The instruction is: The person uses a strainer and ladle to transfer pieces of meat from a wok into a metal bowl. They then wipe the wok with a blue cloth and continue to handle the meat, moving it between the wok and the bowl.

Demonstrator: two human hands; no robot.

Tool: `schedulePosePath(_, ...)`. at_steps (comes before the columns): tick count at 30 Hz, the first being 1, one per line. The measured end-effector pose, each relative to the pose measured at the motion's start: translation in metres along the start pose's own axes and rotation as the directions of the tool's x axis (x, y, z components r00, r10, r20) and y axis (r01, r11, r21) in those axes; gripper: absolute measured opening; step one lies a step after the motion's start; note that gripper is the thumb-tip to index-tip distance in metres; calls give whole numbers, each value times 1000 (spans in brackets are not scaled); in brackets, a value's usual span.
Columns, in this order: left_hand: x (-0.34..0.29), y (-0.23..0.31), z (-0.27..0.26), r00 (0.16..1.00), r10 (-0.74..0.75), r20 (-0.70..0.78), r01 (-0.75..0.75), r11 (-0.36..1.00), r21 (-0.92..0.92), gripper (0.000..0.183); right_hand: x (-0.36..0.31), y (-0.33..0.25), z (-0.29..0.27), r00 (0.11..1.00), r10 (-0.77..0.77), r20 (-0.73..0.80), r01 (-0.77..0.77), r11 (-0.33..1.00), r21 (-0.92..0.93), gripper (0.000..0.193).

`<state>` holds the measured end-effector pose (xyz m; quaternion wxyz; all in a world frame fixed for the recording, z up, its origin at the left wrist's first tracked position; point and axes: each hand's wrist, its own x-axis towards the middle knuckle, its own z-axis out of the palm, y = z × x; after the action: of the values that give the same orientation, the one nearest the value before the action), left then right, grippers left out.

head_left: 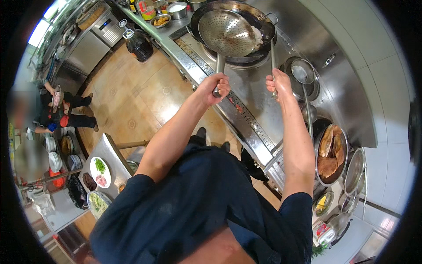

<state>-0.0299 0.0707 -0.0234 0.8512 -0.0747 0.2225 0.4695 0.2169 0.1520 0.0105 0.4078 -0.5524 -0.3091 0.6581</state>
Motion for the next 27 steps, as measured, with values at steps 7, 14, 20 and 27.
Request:
schedulePosePath(7,12,-7,12,990,127,-58,-123,989,78,23,-4,-6,4,980,-3,199,38,984,-171,27)
schedulePosePath(14,24,7,5,992,-104,75,110,991,-79,25,-110,25,-51,969,-244,-29,187,808,-559,30)
schedulePosePath(20,41,10,1,967,-125,221,118,992,45,24,-193,-5,-74,980,-183,74,188,980,-61,36)
schedulePosePath(27,42,-13,-4,988,-43,147,16,984,178,27,-180,-64,-89,846,-104,524,-192,856,479,37)
